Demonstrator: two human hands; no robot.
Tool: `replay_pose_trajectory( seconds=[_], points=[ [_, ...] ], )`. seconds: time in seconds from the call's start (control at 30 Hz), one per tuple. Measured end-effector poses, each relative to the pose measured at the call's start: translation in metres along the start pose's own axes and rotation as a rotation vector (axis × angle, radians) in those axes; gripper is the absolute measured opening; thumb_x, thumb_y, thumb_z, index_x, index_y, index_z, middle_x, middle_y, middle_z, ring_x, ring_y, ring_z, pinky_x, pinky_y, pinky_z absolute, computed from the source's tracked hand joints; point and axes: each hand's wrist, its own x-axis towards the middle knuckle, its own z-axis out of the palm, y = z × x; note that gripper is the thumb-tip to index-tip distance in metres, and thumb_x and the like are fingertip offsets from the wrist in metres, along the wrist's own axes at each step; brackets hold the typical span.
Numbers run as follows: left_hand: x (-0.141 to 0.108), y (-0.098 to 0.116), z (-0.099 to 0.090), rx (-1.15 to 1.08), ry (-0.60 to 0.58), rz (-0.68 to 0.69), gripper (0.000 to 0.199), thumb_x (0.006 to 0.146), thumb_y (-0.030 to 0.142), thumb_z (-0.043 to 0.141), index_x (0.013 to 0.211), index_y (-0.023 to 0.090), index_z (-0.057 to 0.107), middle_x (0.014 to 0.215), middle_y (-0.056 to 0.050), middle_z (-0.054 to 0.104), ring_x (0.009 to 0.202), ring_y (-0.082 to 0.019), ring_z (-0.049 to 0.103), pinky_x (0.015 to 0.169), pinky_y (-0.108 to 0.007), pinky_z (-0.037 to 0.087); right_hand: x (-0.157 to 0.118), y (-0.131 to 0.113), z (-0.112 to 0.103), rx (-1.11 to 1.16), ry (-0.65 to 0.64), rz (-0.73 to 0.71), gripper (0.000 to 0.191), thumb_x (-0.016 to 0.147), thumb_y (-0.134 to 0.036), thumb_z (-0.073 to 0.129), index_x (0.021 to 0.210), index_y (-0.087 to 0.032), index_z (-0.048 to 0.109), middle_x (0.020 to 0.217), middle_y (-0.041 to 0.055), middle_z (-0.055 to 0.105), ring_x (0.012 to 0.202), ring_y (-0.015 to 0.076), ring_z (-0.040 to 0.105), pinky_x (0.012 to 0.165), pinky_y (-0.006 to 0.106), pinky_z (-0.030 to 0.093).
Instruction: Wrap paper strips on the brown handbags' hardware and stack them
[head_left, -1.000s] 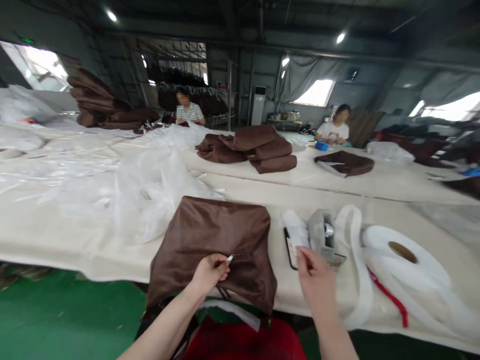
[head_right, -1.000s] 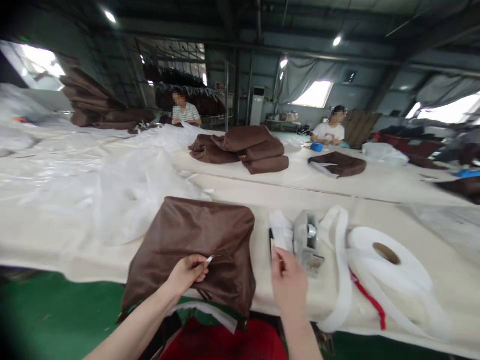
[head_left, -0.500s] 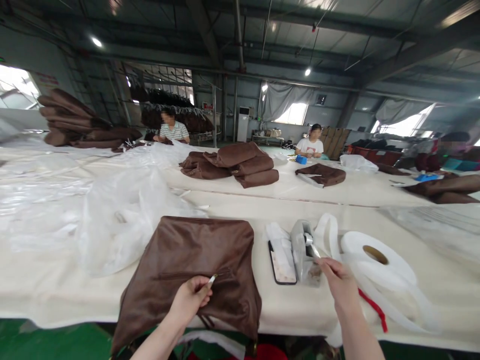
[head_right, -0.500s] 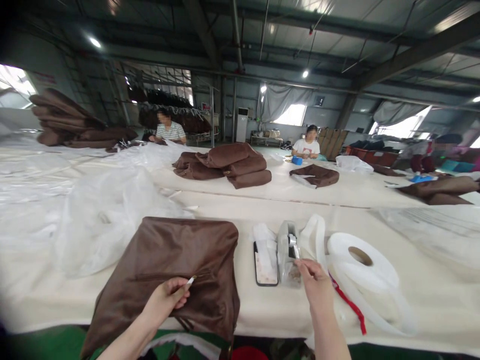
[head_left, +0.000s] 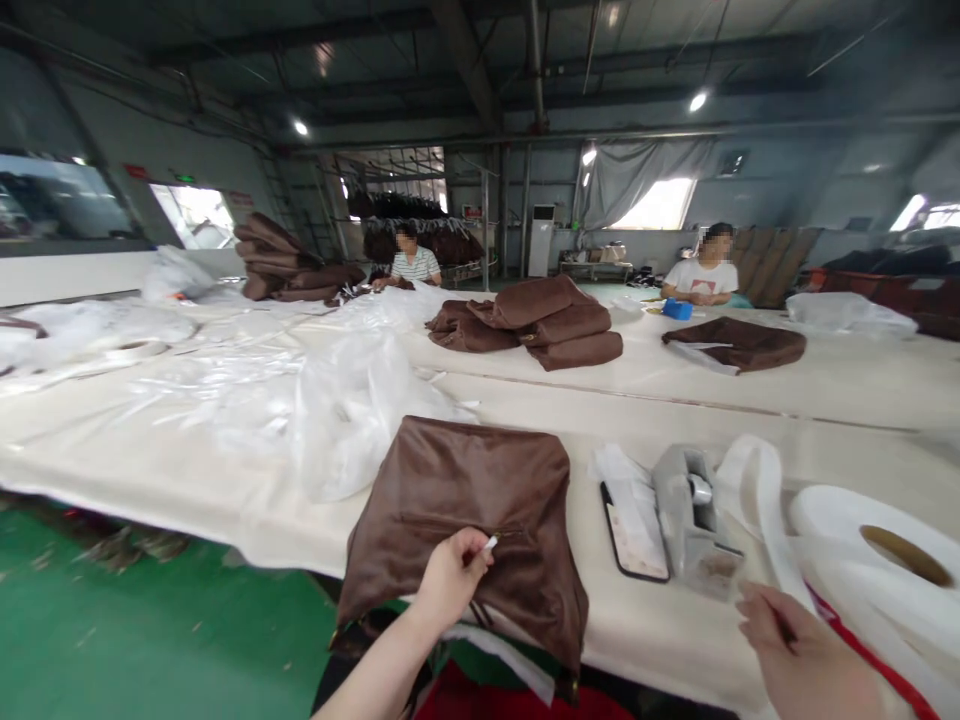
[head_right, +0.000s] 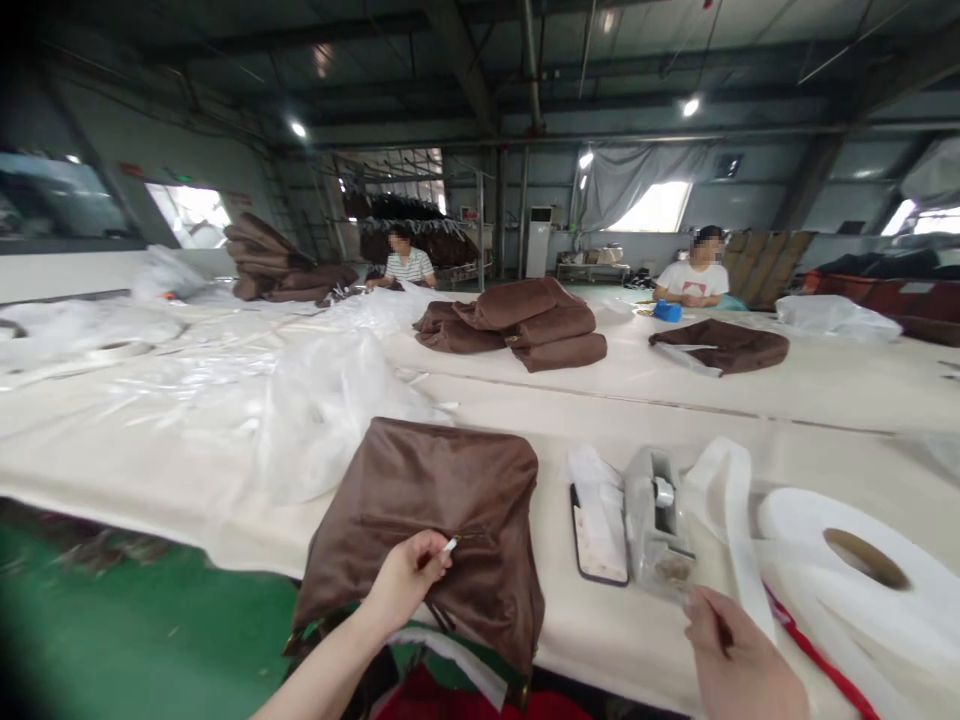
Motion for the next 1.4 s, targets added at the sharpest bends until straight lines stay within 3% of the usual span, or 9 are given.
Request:
replay_pose_trajectory(
  seconds=[0.1, 0.23, 0.43, 0.63, 0.83, 1.0, 1.07, 1.2, 1.4],
  points=[
    [-0.006, -0.002, 0.004, 0.072, 0.075, 0.03, 0.009, 0.077, 0.019, 0.053, 0.081, 0.018, 0.061, 0.07, 0.0, 0.066, 0.065, -0.014, 0.062, 0.064, -0.023, 0.046, -0.032, -0.052, 0.029, 0.303, -0.233, -0.137, 0.038, 0.074, -0.058, 0.057, 0.087, -0.024, 0.069, 0.067, 0.0058, 0.069, 0.063, 0.0251, 0.065, 0.059, 0.033, 0.05],
    [-0.015, -0.002, 0.009, 0.175, 0.188, 0.135, 0.024, 0.08, 0.016, 0.053, 0.104, 0.019, 0.052, 0.074, 0.0, 0.067, 0.072, -0.016, 0.065, 0.068, -0.026, 0.049, -0.076, -0.122, 0.091, 0.516, -0.624, -0.31, 0.034, 0.079, -0.054, 0.057, 0.078, -0.021, 0.065, 0.059, 0.0013, 0.062, 0.051, 0.0156, 0.057, 0.052, 0.026, 0.046],
    [-0.022, -0.006, 0.008, 0.356, 0.213, 0.28, 0.026, 0.083, 0.012, 0.05, 0.106, 0.021, 0.044, 0.079, -0.001, 0.069, 0.074, -0.018, 0.068, 0.073, -0.031, 0.051, -0.097, -0.158, 0.15, 0.648, -0.972, -0.217, 0.026, 0.077, -0.044, 0.058, 0.073, -0.018, 0.062, 0.053, -0.0037, 0.054, 0.04, 0.0083, 0.045, 0.038, 0.019, 0.033],
    [-0.022, -0.01, 0.009, 0.434, 0.228, 0.322, 0.024, 0.084, 0.013, 0.05, 0.106, 0.02, 0.044, 0.082, -0.003, 0.069, 0.08, -0.021, 0.067, 0.076, -0.034, 0.052, -0.095, -0.156, 0.165, 0.569, -1.004, -0.165, 0.017, 0.075, -0.032, 0.055, 0.068, -0.017, 0.06, 0.05, -0.0053, 0.052, 0.035, 0.0056, 0.04, 0.034, 0.017, 0.027],
    [-0.02, -0.001, 0.005, 0.403, 0.157, 0.312, 0.019, 0.083, 0.012, 0.05, 0.098, 0.019, 0.06, 0.091, -0.006, 0.07, 0.088, -0.02, 0.065, 0.085, -0.036, 0.051, -0.092, -0.149, 0.169, 0.535, -1.014, -0.156, 0.015, 0.075, -0.03, 0.057, 0.07, -0.017, 0.062, 0.051, -0.0049, 0.054, 0.036, 0.0064, 0.044, 0.034, 0.016, 0.029],
    [-0.009, 0.013, -0.006, -0.139, -0.11, -0.147, 0.015, 0.083, 0.021, 0.056, 0.09, 0.014, 0.067, 0.076, -0.004, 0.07, 0.065, -0.012, 0.063, 0.066, -0.025, 0.054, -0.092, -0.144, 0.166, 0.567, -1.081, -0.179, 0.02, 0.077, -0.034, 0.058, 0.075, -0.016, 0.066, 0.059, -0.0018, 0.061, 0.045, 0.0089, 0.054, 0.043, 0.019, 0.043],
    [-0.009, 0.016, -0.008, -0.268, -0.171, -0.24, 0.017, 0.081, 0.024, 0.059, 0.091, 0.012, 0.067, 0.07, -0.002, 0.067, 0.056, -0.009, 0.059, 0.06, -0.022, 0.052, -0.094, -0.144, 0.167, 0.584, -1.087, -0.179, 0.021, 0.077, -0.035, 0.057, 0.075, -0.016, 0.066, 0.059, -0.0016, 0.062, 0.045, 0.009, 0.054, 0.043, 0.019, 0.044],
    [-0.023, 0.016, -0.004, -0.276, -0.085, -0.153, 0.018, 0.083, 0.024, 0.056, 0.093, 0.013, 0.067, 0.073, -0.002, 0.066, 0.06, -0.009, 0.06, 0.061, -0.022, 0.053, -0.1, -0.146, 0.179, 0.605, -1.064, -0.183, 0.02, 0.078, -0.032, 0.057, 0.067, -0.016, 0.063, 0.053, -0.0017, 0.06, 0.043, 0.0093, 0.053, 0.044, 0.019, 0.044],
    [-0.034, 0.013, 0.002, -0.004, 0.086, 0.052, 0.021, 0.084, 0.017, 0.052, 0.098, 0.016, 0.067, 0.089, -0.006, 0.07, 0.079, -0.015, 0.066, 0.075, -0.026, 0.055, -0.102, -0.147, 0.188, 0.609, -0.974, -0.097, 0.019, 0.074, -0.029, 0.062, 0.06, -0.016, 0.063, 0.052, 0.0008, 0.062, 0.039, 0.0093, 0.052, 0.037, 0.018, 0.04]
  ],
)
